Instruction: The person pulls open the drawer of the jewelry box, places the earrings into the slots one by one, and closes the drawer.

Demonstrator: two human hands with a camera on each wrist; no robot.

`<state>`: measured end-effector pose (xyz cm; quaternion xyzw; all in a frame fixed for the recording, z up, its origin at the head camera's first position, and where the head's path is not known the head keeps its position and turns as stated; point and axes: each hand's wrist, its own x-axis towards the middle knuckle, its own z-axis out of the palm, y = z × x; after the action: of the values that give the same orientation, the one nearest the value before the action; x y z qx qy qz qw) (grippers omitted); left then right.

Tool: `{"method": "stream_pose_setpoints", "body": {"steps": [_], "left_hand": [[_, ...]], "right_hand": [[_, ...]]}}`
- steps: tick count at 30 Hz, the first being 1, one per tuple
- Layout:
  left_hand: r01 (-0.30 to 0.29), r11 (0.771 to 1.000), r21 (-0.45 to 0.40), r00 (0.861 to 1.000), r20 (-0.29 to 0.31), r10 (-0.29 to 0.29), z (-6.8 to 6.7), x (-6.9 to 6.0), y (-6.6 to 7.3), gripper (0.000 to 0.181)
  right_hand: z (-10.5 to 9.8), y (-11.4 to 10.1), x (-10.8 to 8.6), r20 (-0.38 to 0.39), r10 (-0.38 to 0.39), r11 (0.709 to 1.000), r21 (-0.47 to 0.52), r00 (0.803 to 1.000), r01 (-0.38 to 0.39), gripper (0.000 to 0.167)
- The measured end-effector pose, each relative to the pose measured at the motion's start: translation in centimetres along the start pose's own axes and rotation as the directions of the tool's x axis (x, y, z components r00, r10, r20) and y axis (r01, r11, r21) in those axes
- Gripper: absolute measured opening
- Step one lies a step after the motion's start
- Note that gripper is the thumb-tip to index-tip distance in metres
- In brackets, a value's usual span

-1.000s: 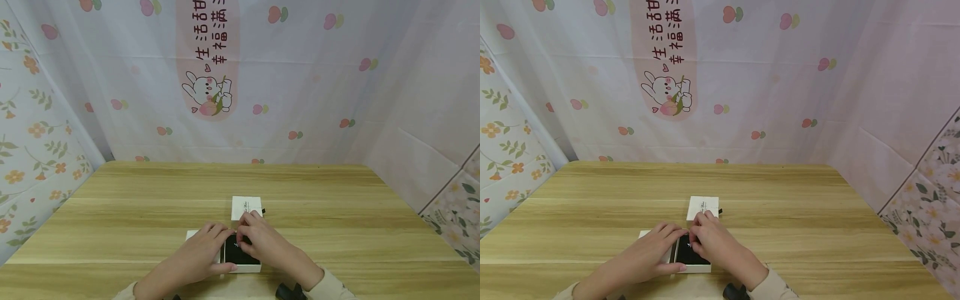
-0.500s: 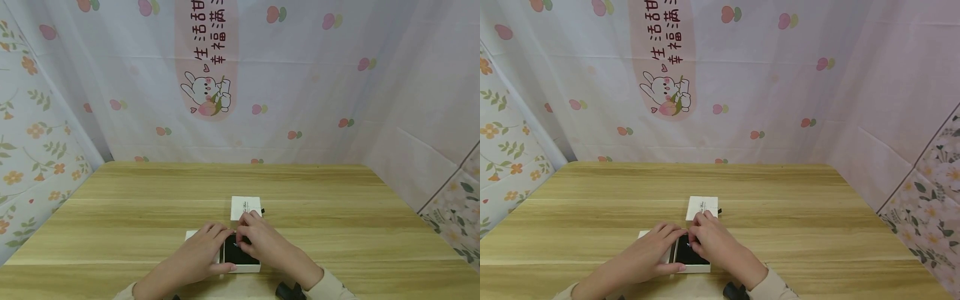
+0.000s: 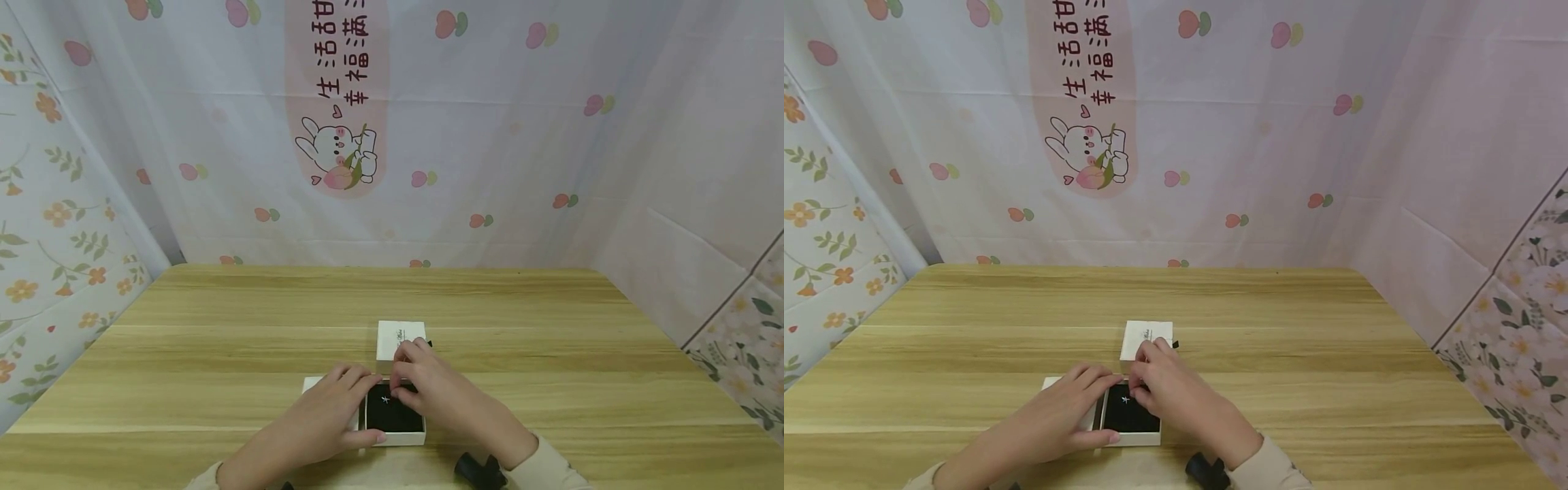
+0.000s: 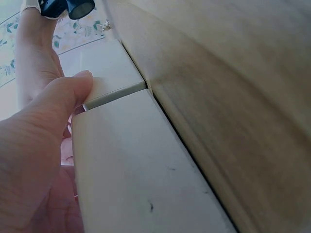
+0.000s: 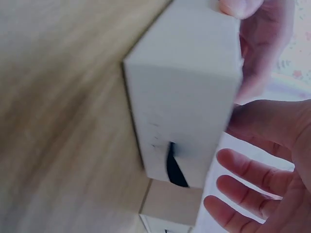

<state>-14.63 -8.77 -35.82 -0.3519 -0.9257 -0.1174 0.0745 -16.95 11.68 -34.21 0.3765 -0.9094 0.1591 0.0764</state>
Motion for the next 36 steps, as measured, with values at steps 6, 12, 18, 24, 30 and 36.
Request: {"method": "stream_pose_setpoints", "body": {"steps": [6, 12, 18, 24, 30, 36], "left_hand": [[0.003, 1.0, 0.013, 1.0, 0.012, -0.003, 0.0, 0.1, 0.0, 0.072], [0.011, 1.0, -0.001, 1.0, 0.019, -0.011, -0.1, 0.0, 0.1, 0.071], [0.004, 1.0, 0.006, 1.0, 0.007, -0.004, -0.1, 0.0, 0.0, 0.073], [0.0, 1.0, 0.006, 1.0, 0.0, 0.0, -0.1, -0.1, 0.0, 0.074], [-0.001, 1.0, 0.0, 1.0, -0.011, 0.001, 0.0, -0.1, 0.1, 0.072], [0.005, 1.0, -0.002, 1.0, -0.003, -0.005, -0.1, -0.1, 0.1, 0.072]], "right_hand": [[-0.7, 0.2, 0.0, -0.012, 0.007, 1.0, -0.026, 1.0, -0.008, 0.007], [-1.2, 0.5, -0.1, -0.022, 0.006, 1.0, -0.029, 1.0, -0.007, 0.007], [-1.6, 0.7, -0.2, -0.039, 0.019, 1.0, -0.002, 0.999, -0.019, 0.007], [-2.1, 0.8, -0.4, -0.033, 0.04, 0.999, 0.012, 0.999, -0.039, 0.006], [-2.5, 0.8, -0.7, -0.023, 0.049, 0.999, 0.013, 0.999, -0.049, 0.005], [-2.9, 1.0, -1.3, -0.013, 0.066, 0.998, 0.003, 0.998, -0.066, 0.008]]}}
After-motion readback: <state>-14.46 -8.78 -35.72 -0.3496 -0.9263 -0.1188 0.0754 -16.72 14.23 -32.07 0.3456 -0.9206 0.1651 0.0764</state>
